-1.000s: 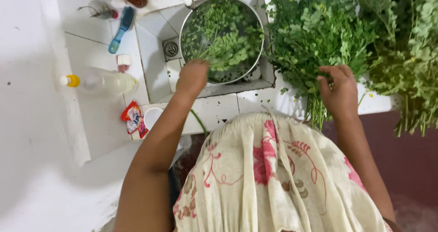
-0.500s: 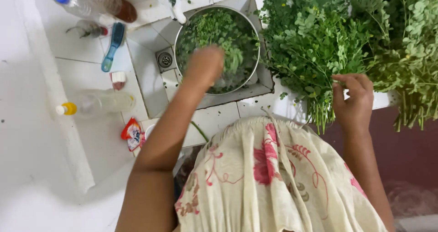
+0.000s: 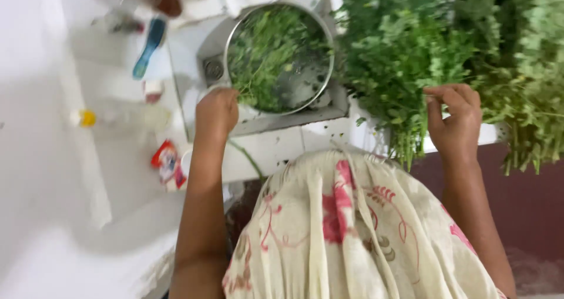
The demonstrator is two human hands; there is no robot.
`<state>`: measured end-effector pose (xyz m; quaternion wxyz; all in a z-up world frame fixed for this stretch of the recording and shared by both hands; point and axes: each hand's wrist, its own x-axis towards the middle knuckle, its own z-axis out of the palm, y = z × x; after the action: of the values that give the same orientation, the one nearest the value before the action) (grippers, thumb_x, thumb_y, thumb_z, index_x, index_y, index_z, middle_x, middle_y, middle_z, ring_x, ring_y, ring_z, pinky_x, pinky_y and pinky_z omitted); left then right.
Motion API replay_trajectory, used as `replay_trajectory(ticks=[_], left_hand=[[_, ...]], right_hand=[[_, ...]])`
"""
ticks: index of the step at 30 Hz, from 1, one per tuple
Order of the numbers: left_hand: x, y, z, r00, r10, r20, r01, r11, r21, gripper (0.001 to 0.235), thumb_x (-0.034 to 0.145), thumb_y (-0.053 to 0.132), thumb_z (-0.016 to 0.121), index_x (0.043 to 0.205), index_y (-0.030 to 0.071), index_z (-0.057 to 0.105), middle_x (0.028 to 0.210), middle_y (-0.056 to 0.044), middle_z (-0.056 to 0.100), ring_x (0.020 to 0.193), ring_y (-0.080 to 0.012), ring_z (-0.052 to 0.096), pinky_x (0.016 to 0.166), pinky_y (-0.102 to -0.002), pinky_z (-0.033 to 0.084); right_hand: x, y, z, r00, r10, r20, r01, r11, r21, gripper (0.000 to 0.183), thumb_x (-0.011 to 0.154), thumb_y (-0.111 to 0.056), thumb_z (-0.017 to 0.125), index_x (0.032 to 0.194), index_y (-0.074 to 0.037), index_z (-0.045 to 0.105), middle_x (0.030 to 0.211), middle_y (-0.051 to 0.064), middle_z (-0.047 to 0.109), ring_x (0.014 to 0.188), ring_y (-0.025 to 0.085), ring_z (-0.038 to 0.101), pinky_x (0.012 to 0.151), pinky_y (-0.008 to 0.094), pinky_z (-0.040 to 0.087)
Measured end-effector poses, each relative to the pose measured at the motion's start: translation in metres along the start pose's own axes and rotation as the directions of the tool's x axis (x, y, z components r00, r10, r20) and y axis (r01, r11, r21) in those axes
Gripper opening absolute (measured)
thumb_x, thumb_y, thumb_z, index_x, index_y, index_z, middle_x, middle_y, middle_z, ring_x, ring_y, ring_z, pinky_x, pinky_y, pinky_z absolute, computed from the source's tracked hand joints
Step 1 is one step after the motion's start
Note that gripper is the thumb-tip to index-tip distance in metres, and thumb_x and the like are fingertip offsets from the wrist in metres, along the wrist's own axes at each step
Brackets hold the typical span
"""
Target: Plucking leaves from stems of green leafy vegetables and placing them into a bowl of water for cleaning.
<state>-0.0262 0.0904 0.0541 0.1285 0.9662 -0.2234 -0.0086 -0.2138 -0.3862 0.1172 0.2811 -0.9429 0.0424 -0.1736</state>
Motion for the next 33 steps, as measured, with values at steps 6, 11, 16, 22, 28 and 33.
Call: replay_trajectory(ticks=[6, 11, 16, 22, 28, 33], left_hand=[[-0.002, 0.127, -0.143, 0.969, 0.021, -0.248, -0.144, 0.858, -0.493, 0.03, 0.111, 0.009, 0.045, 0.132, -0.001, 0.064, 0.096, -0.01, 0.064, 0.093, -0.0258, 0.062, 0.091, -0.038, 0.048], [0.018, 0.207, -0.118, 0.993, -0.095, 0.073, 0.098, 0.296, -0.95, 0.04, 0.111, 0.015, 0.044, 0.151, 0.009, 0.048, 0.113, -0.01, 0.069, 0.087, -0.0172, 0.068, 0.08, -0.031, 0.065], [0.007, 0.26, 0.045, 0.894, 0.13, 0.429, 0.448, -0.29, -0.845, 0.038, 0.101, 0.018, 0.064, 0.138, 0.007, 0.061, 0.093, -0.014, 0.076, 0.081, -0.0208, 0.079, 0.073, -0.033, 0.067], [-0.019, 0.319, 0.147, 0.536, 0.305, 0.788, 0.828, -0.009, -0.56, 0.025, 0.105, 0.021, 0.054, 0.128, 0.012, 0.061, 0.093, -0.011, 0.078, 0.079, -0.0219, 0.079, 0.065, -0.033, 0.066], [-0.018, 0.371, 0.142, 0.699, 0.354, 0.621, 0.364, 0.572, -0.735, 0.061, 0.093, 0.048, 0.066, 0.133, 0.002, 0.061, 0.124, -0.031, 0.068, 0.117, -0.0468, 0.066, 0.098, -0.054, 0.055], [-0.011, 0.349, 0.179, 0.642, 0.507, 0.575, -0.035, 0.768, -0.639, 0.05, 0.091, 0.062, 0.055, 0.123, 0.026, 0.071, 0.111, -0.004, 0.079, 0.111, -0.0311, 0.073, 0.099, -0.043, 0.058]], right_hand=[[-0.005, 0.011, -0.015, 0.991, 0.131, -0.013, -0.128, 0.984, 0.126, 0.013, 0.108, 0.005, 0.066, 0.114, 0.0, 0.077, 0.104, 0.015, 0.066, 0.09, 0.026, 0.058, 0.072, 0.038, 0.048], [-0.013, 0.028, -0.039, 0.976, 0.208, -0.069, -0.195, 0.968, 0.161, 0.01, 0.113, 0.002, 0.066, 0.118, 0.001, 0.075, 0.106, 0.015, 0.065, 0.085, 0.023, 0.06, 0.07, 0.037, 0.048], [-0.032, 0.057, -0.01, 0.925, 0.38, -0.016, -0.352, 0.872, 0.34, 0.017, 0.107, 0.003, 0.068, 0.119, -0.002, 0.078, 0.097, 0.02, 0.07, 0.08, 0.023, 0.062, 0.067, 0.038, 0.052], [-0.052, 0.041, 0.015, 0.75, 0.568, 0.338, -0.645, 0.741, 0.185, 0.024, 0.106, -0.031, 0.065, 0.127, -0.023, 0.073, 0.1, 0.009, 0.076, 0.09, 0.029, 0.073, 0.081, 0.047, 0.055], [-0.059, 0.032, -0.004, 0.718, 0.581, 0.383, -0.668, 0.731, 0.143, 0.049, 0.094, -0.014, 0.075, 0.141, -0.011, 0.061, 0.105, 0.02, 0.074, 0.092, 0.036, 0.071, 0.082, 0.049, 0.054], [-0.082, 0.065, 0.001, 0.719, 0.629, 0.295, -0.644, 0.763, -0.056, 0.046, 0.091, -0.019, 0.076, 0.136, -0.02, 0.067, 0.108, 0.01, 0.074, 0.089, 0.03, 0.071, 0.072, 0.043, 0.054]])
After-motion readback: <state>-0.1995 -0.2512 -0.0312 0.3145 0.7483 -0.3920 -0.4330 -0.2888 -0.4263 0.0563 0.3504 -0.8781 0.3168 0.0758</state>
